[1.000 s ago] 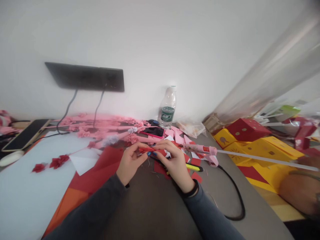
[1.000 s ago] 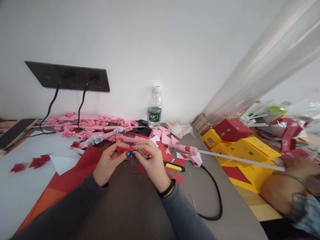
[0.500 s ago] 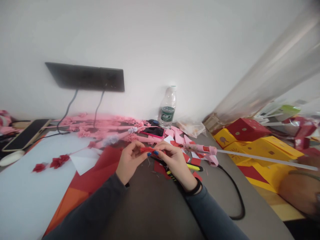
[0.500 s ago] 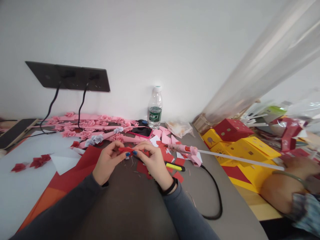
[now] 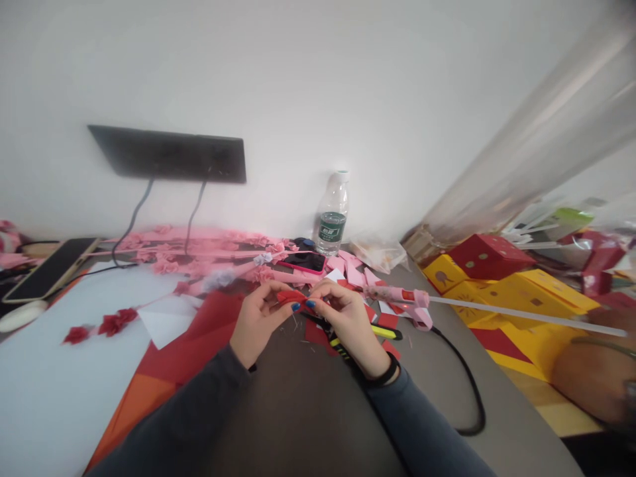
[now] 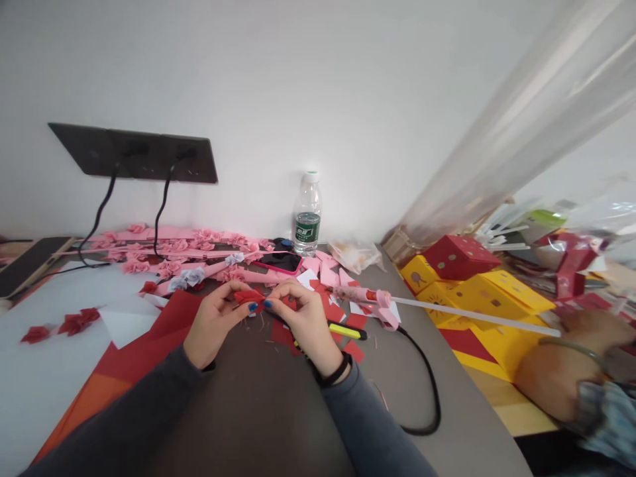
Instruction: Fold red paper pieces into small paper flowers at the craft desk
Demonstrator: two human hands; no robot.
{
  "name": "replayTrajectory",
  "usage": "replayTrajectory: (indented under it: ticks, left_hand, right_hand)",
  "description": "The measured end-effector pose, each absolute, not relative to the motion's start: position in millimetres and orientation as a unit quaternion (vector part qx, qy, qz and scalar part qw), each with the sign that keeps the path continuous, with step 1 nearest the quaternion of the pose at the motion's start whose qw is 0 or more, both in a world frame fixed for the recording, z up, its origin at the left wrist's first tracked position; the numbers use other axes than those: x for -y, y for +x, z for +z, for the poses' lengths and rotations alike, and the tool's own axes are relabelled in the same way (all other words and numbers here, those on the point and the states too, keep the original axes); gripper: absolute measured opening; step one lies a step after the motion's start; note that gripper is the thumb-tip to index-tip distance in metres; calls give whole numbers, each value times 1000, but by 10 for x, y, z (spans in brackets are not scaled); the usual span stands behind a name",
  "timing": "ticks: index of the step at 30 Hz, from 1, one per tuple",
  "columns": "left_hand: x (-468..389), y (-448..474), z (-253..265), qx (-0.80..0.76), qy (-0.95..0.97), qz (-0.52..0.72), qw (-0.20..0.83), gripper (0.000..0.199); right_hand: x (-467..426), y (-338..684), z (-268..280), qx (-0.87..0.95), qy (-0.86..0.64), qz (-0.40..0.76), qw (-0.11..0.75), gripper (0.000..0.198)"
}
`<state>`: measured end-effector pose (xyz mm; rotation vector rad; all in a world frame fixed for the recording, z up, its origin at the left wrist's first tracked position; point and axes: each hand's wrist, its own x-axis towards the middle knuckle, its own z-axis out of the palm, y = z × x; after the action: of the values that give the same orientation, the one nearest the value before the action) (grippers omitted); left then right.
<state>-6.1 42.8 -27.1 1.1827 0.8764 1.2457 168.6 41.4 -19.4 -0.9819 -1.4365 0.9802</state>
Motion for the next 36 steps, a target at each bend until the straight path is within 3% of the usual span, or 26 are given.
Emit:
replayTrajectory:
  ticks: [27,36]
  left_hand:
    - [-435,-71,-251,-379,515,544,544,20]
    - [-401,-57,-256,-372,496,555,554,22]
  right_hand:
    - [-411,1651,-220,577,-409,489,511,25]
    - [-394,1667,-213,595,-437,412,535,20]
